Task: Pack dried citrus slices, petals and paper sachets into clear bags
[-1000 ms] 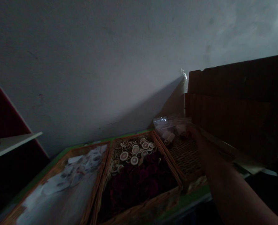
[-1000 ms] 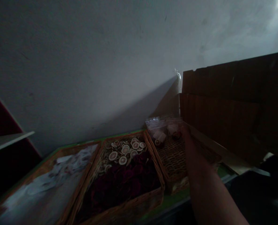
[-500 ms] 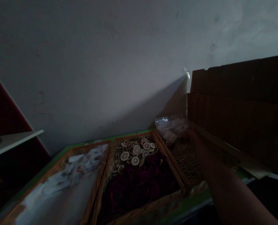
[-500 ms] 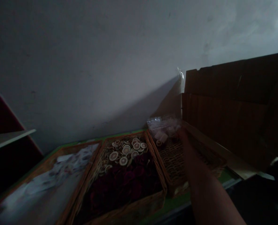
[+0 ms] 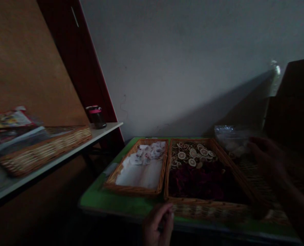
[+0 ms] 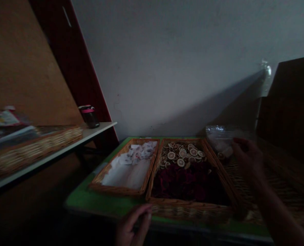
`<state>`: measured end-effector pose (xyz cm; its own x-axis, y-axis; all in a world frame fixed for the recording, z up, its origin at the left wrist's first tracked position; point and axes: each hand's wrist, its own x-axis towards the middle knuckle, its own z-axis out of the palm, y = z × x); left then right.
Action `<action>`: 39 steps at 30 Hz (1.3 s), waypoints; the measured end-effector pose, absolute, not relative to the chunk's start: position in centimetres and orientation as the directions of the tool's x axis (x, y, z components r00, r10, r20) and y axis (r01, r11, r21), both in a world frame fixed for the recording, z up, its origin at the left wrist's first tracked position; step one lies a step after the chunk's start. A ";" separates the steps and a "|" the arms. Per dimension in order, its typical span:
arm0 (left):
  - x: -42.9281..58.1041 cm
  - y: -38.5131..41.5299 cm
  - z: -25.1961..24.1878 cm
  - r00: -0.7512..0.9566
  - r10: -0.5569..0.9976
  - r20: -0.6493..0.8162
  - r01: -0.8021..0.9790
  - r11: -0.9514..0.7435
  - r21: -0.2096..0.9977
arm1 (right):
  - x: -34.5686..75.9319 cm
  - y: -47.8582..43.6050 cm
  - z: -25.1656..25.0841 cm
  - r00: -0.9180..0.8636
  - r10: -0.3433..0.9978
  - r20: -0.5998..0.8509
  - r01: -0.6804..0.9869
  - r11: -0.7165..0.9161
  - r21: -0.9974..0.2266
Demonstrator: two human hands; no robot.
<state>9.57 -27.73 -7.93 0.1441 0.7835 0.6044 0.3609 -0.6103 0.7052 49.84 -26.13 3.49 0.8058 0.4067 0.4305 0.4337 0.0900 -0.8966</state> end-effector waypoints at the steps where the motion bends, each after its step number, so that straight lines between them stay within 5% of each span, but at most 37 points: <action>1: 8.9 -26.7 -6.5 0.193 0.730 0.656 0.412 -0.667 0.621 | 47.4 -26.5 3.2 0.754 0.450 0.479 0.468 0.144 -0.872; 5: 6.1 -20.8 -2.0 0.240 0.732 0.637 0.700 -0.586 0.409 | 37.8 -27.8 2.7 0.462 0.515 0.722 0.568 0.454 -0.687; 12: 2.4 -13.4 -0.4 0.308 0.890 0.335 0.835 -0.422 0.352 | 31.9 -29.7 2.0 0.119 0.482 0.868 0.588 0.670 -0.453; 21: 5.0 -13.3 -0.7 0.326 0.944 0.039 0.907 -0.324 0.268 | 33.5 -28.7 0.7 0.237 0.638 0.733 0.491 0.572 -0.657; 39: 4.3 -12.2 -0.8 0.234 0.971 0.045 0.932 -0.237 0.274 | 32.7 -28.5 0.4 0.188 0.747 0.638 0.410 0.531 -0.742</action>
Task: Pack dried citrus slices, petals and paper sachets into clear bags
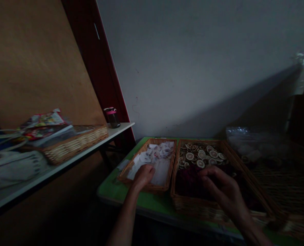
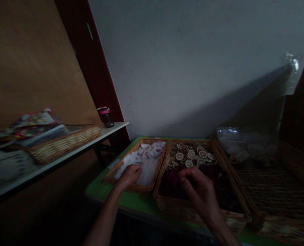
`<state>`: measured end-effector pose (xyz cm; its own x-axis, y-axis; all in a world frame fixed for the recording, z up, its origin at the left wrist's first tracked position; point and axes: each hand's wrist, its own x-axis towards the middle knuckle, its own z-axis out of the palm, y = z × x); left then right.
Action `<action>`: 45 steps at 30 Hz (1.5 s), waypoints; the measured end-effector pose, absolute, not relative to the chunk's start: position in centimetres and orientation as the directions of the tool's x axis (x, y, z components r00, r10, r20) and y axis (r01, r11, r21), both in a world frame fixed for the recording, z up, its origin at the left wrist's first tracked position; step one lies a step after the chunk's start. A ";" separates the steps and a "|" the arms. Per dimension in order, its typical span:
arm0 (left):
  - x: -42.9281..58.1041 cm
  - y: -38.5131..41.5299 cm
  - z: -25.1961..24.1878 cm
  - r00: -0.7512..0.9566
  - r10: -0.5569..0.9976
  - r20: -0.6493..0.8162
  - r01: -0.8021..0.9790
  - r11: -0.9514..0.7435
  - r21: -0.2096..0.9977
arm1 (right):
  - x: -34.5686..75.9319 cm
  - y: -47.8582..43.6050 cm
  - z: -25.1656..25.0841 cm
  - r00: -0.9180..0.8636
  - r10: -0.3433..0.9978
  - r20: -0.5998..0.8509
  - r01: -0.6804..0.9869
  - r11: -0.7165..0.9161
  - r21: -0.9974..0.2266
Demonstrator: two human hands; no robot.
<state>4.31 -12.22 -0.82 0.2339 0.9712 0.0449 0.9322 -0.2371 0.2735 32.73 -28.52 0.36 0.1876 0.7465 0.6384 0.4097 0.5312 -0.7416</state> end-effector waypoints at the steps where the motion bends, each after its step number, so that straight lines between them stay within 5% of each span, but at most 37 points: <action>1: 4.3 -12.4 -0.7 0.221 0.974 0.057 0.934 -0.228 0.276 | 32.6 -28.6 0.4 0.184 0.750 0.635 0.408 0.530 -0.743; 14: 4.9 -13.7 -0.4 0.123 0.968 0.220 0.901 -0.202 0.384 | 31.1 -29.3 0.2 0.066 0.763 0.642 0.409 0.566 -0.715; 22: 5.4 -16.8 1.7 0.045 0.851 0.523 0.884 -0.277 0.375 | 30.4 -29.4 -0.2 0.041 0.801 0.597 0.381 0.540 -0.751; 32: 12.7 -28.2 -1.2 0.236 0.483 0.843 0.731 -0.660 0.173 | 26.5 -29.8 -2.6 -0.100 0.922 0.374 -0.130 0.361 -0.923; 36: 13.7 -29.4 -2.9 0.205 0.493 0.846 0.652 -0.713 0.258 | 26.7 -30.1 -2.7 0.026 0.937 0.348 -0.078 0.349 -0.934; 45: 11.2 -30.6 -3.4 0.221 0.650 0.727 0.563 -0.694 0.449 | 28.6 -30.4 -1.5 -0.151 0.890 0.431 -0.001 0.436 -0.900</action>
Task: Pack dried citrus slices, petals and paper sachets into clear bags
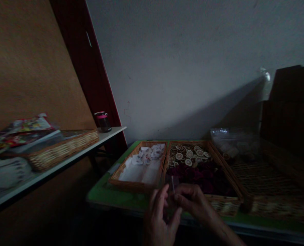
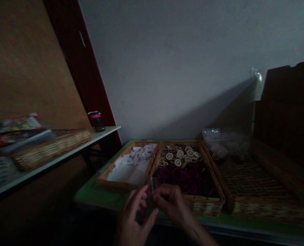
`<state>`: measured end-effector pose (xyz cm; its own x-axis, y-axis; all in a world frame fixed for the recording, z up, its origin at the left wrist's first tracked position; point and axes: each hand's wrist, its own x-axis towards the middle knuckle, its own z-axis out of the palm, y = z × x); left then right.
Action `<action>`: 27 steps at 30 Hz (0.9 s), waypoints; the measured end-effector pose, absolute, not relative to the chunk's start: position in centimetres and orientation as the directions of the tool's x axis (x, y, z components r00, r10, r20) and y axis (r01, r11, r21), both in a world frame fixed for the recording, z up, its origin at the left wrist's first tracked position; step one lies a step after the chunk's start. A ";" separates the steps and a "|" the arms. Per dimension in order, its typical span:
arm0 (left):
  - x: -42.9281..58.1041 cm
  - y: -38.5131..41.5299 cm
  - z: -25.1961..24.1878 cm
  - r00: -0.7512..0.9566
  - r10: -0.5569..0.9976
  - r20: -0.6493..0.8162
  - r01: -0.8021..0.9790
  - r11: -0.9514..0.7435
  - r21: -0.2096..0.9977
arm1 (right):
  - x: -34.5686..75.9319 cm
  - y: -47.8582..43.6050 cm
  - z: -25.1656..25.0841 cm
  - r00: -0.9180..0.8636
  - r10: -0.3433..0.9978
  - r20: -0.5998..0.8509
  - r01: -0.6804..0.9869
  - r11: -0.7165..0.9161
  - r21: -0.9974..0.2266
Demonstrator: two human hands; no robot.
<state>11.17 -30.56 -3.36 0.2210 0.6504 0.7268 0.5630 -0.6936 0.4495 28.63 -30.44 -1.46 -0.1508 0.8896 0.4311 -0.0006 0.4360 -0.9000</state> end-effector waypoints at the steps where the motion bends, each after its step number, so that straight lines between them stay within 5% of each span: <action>1: 11.0 -30.8 -3.2 0.213 0.650 0.730 0.548 -0.698 0.461 | 28.6 -30.5 -1.4 -0.166 0.888 0.428 0.004 0.435 -0.901; 8: 10.2 -32.1 -2.2 0.123 0.680 0.723 0.507 -0.669 0.543 | 27.2 -31.3 -2.6 -0.237 0.920 0.312 -0.056 0.308 -0.950; 15: 9.6 -32.2 -3.1 0.041 0.685 0.727 0.630 -0.583 0.513 | 25.1 -32.0 -3.8 -0.266 0.932 0.246 0.063 0.271 -0.961; 22: 8.4 -32.9 -3.9 0.055 0.788 0.614 0.569 -0.530 0.629 | 25.0 -32.1 -4.7 -0.307 0.937 0.165 -0.014 0.169 -0.985; 27: 8.4 -33.2 -3.4 0.104 0.747 0.656 0.608 -0.570 0.553 | 24.8 -32.4 -5.3 -0.292 0.944 0.151 0.002 0.159 -0.987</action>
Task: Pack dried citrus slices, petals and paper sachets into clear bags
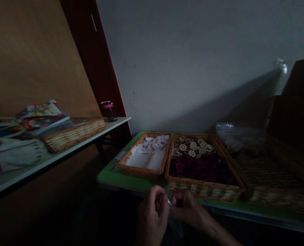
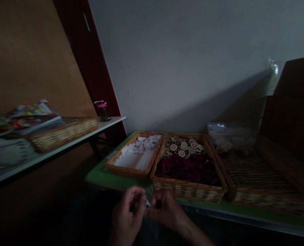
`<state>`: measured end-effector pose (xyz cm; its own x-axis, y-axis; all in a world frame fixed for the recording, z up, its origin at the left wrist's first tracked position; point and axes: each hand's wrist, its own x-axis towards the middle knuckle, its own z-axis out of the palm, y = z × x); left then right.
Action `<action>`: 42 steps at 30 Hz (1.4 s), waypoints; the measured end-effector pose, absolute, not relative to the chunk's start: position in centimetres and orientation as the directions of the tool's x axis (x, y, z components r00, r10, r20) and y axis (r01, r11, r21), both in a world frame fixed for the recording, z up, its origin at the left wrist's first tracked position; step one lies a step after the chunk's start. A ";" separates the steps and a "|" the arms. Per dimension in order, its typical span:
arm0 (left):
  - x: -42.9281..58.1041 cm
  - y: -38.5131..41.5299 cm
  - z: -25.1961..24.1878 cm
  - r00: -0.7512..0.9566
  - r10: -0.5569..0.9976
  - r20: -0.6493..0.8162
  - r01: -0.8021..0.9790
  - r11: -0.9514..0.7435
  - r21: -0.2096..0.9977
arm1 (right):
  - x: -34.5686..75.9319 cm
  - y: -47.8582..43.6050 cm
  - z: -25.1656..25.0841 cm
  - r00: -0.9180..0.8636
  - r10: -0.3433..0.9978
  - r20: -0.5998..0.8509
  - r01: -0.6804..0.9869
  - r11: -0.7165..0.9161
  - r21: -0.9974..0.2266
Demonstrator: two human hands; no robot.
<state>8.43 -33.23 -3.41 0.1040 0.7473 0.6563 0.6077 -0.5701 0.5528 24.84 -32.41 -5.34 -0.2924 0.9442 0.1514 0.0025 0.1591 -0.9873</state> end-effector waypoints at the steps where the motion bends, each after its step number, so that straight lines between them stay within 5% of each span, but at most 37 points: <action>1: 8.4 -33.2 -3.2 0.116 0.723 0.681 0.615 -0.591 0.522 | 24.8 -32.5 -5.6 -0.300 0.943 0.147 -0.010 0.151 -0.989; 6: 8.0 -33.2 -2.9 0.171 0.626 0.761 0.629 -0.664 0.404 | 24.7 -32.6 -7.2 -0.382 0.917 0.115 -0.110 0.078 -0.991; 15: 6.9 -33.3 -5.1 0.384 0.669 0.636 0.580 -0.711 0.398 | 25.1 -34.4 -9.0 -0.363 0.931 0.021 -0.027 0.012 -1.000; 21: 6.3 -33.9 -5.4 0.576 0.687 0.443 0.670 -0.707 0.225 | 24.9 -34.9 -9.3 -0.156 0.988 0.000 0.183 0.029 -0.983; 29: 5.7 -34.2 -6.7 0.715 0.559 0.421 0.615 -0.788 0.001 | 26.7 -35.0 -9.6 0.073 0.993 0.092 0.555 0.036 -0.831; 32: 5.6 -34.2 -6.1 0.705 0.516 0.487 0.557 -0.828 0.070 | 27.2 -35.8 -8.6 0.069 0.975 0.210 0.647 0.116 -0.754; 37: 4.8 -33.4 -4.2 0.714 0.586 0.383 0.507 -0.810 0.294 | 27.2 -38.5 -6.3 -0.097 0.841 0.532 0.512 0.500 -0.698; 42: 4.1 -32.9 -2.7 0.748 0.623 0.227 0.459 -0.734 0.501 | 27.3 -40.3 -5.0 -0.457 0.800 0.389 0.396 0.575 -0.716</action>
